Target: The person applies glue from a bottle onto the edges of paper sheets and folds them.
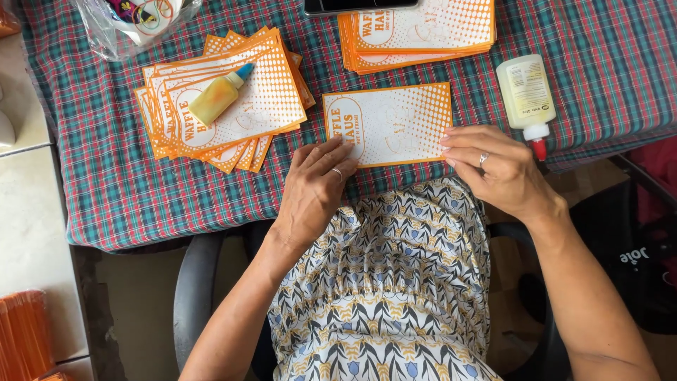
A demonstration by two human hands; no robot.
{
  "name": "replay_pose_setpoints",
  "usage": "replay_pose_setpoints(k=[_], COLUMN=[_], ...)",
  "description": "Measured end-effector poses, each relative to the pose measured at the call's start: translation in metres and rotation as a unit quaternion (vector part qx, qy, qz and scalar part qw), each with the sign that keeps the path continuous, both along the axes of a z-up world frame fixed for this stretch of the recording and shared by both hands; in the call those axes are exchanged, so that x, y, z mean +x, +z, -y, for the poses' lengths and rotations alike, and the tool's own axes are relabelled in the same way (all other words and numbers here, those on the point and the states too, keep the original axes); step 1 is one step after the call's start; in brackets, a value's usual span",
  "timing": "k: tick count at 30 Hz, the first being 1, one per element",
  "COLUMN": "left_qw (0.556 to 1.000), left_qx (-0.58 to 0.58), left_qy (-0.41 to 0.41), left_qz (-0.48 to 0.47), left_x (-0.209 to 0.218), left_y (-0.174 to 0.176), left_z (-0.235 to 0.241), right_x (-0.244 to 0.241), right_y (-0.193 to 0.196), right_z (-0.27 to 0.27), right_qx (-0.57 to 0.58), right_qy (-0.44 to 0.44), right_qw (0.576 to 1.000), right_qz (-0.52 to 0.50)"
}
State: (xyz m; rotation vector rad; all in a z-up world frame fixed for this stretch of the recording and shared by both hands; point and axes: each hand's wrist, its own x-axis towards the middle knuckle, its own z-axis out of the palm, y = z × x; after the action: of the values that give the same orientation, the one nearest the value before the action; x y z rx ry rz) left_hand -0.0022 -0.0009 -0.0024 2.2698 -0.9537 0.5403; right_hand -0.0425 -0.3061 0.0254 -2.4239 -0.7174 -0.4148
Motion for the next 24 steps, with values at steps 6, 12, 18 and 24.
replay_pose_setpoints(k=[6,12,18,24], left_qw=[0.999,0.998,0.991,0.975], left_qx=[-0.009,-0.019,0.1,0.094], left_qy=[-0.032,-0.003,0.09,0.197], left_qz=[-0.017,-0.054,-0.002,-0.049], left_x=[0.003,0.003,0.023,0.027], left_y=[-0.002,0.02,-0.009,-0.011], left_z=[-0.005,0.008,0.095,0.094], right_x=[0.026,0.05,0.051,0.052], right_y=[0.017,0.034,0.029,0.03], right_z=[0.01,0.014,0.013,0.014], right_qx=[-0.1,-0.265,-0.291,-0.3], right_qy=[0.005,-0.009,0.012,0.011], right_qw=[0.993,0.926,0.93,0.925], right_qz=[-0.065,-0.269,-0.225,-0.232])
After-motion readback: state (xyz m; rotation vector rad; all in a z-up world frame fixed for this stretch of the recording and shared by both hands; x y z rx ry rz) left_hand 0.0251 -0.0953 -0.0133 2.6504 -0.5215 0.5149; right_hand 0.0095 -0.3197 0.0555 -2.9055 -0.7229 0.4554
